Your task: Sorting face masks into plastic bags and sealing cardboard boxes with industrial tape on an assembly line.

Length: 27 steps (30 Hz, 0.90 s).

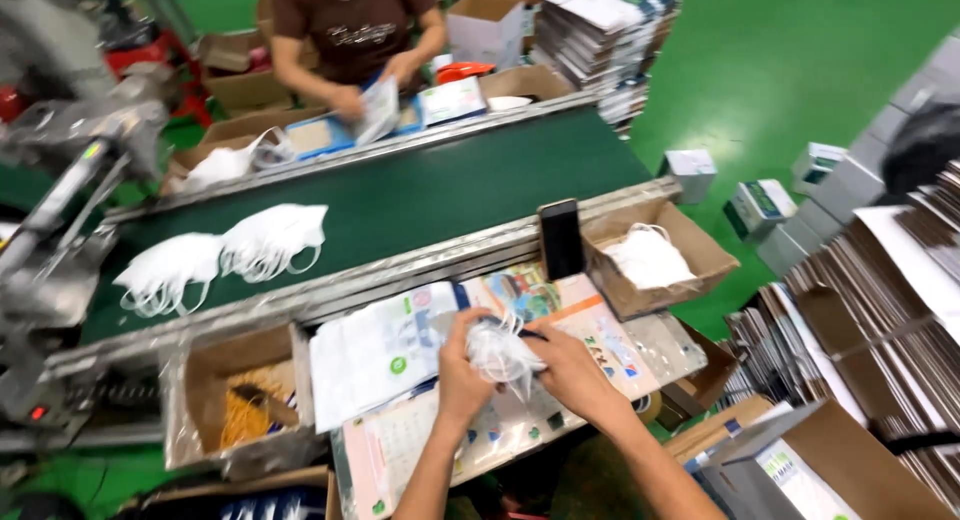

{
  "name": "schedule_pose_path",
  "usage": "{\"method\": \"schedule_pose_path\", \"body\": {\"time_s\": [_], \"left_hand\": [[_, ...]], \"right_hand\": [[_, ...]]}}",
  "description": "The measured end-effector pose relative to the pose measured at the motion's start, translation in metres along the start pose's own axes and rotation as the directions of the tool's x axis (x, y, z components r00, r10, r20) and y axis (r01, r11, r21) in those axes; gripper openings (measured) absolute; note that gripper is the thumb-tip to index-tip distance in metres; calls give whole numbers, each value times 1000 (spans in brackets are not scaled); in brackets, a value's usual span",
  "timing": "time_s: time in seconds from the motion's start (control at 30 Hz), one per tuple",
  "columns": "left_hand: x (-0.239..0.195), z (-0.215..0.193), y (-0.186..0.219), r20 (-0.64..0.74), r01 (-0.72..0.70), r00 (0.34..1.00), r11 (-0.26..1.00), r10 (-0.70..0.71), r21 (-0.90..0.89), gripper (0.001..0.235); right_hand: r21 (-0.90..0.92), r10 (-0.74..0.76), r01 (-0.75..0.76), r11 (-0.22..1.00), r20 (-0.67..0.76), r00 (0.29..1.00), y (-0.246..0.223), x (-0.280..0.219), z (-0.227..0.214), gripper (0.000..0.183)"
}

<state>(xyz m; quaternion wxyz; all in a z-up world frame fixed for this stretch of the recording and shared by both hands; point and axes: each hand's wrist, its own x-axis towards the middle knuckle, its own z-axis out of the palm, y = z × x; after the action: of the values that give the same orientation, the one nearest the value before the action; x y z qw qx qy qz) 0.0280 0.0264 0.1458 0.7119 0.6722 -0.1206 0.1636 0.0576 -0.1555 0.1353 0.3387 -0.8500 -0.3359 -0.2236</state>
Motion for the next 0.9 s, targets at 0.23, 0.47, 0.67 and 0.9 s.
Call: {"method": "schedule_pose_path", "body": {"time_s": [0.23,0.47,0.67,0.9], "left_hand": [[-1,3,0,315,113,921,929,-231,352,69],[24,24,16,520,-219,850,956,89,194,57],[19,35,-8,484,115,861,987,-154,108,25],[1,38,-29,336,203,922,979,-191,-3,12]], "right_hand": [[-349,375,-184,919,629,681,0,-7,-68,11],[126,321,-410,903,436,841,12,-29,-78,22],[20,292,-335,942,444,847,7,-27,-92,18],[78,60,-61,995,14,998,-1,-26,-83,17]]}}
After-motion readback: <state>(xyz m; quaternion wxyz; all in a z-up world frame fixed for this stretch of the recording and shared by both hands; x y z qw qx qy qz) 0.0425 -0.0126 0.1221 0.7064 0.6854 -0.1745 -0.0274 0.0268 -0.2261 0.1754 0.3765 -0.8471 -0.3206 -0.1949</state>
